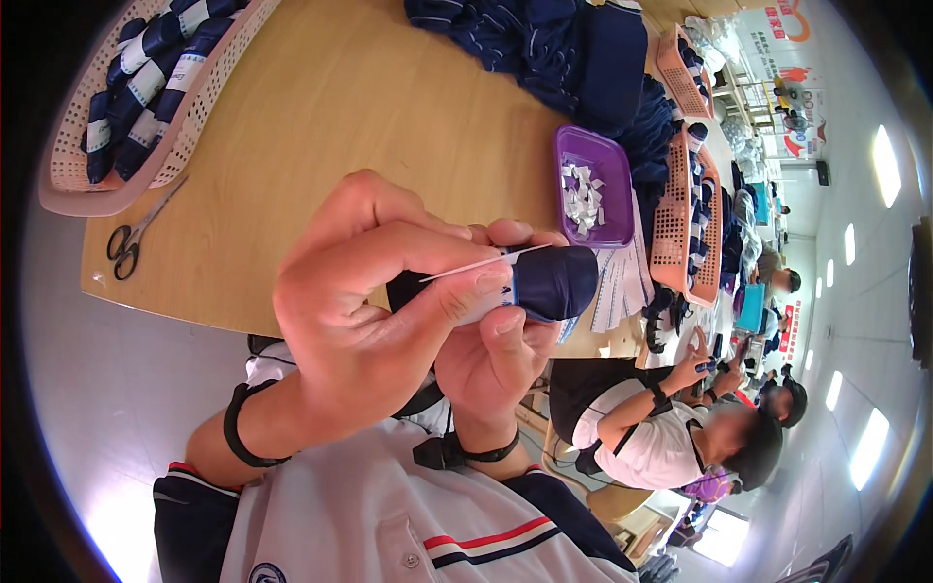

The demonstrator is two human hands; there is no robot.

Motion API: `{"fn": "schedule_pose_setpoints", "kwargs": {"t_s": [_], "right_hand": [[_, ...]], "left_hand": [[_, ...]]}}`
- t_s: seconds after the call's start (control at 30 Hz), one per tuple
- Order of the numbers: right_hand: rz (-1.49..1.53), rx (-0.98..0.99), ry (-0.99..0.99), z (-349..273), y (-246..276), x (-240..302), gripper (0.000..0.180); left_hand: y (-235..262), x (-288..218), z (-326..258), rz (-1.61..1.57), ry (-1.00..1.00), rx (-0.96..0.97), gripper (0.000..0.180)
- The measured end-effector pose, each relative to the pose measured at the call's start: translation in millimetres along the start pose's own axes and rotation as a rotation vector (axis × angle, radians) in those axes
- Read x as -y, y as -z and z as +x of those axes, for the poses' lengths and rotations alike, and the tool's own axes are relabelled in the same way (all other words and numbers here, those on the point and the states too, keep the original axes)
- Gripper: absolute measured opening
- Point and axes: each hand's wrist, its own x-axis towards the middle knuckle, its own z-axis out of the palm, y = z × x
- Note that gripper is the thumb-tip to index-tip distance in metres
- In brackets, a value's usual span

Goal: Fold fabric pieces and wrap them with paper labels.

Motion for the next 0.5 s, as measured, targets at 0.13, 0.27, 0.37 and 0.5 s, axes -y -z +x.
{"fn": "schedule_pose_setpoints", "kwargs": {"t_s": [0.13, 0.27, 0.37, 0.5], "right_hand": [[0.031, 0.048, -0.017, -2.5, 4.0, -2.6, 0.059], [0.018, 0.074, -0.017, -0.1, 5.4, -2.7, 0.059], [0.114, 0.067, -0.044, 0.7, 3.8, -2.8, 0.059], [0.068, 0.135, -0.076, 4.6, 5.5, 0.5, 0.059]], "left_hand": [[3.4, -1.4, -0.8, 0.007, -0.052, 0.044, 0.02], [4.3, 7.2, -4.0, 0.105, -0.177, 0.061, 0.023], [6.3, 10.4, -4.7, 0.128, -0.219, 0.071, 0.025], [4.7, 7.8, -4.6, 0.118, -0.232, 0.037, 0.025]]}}
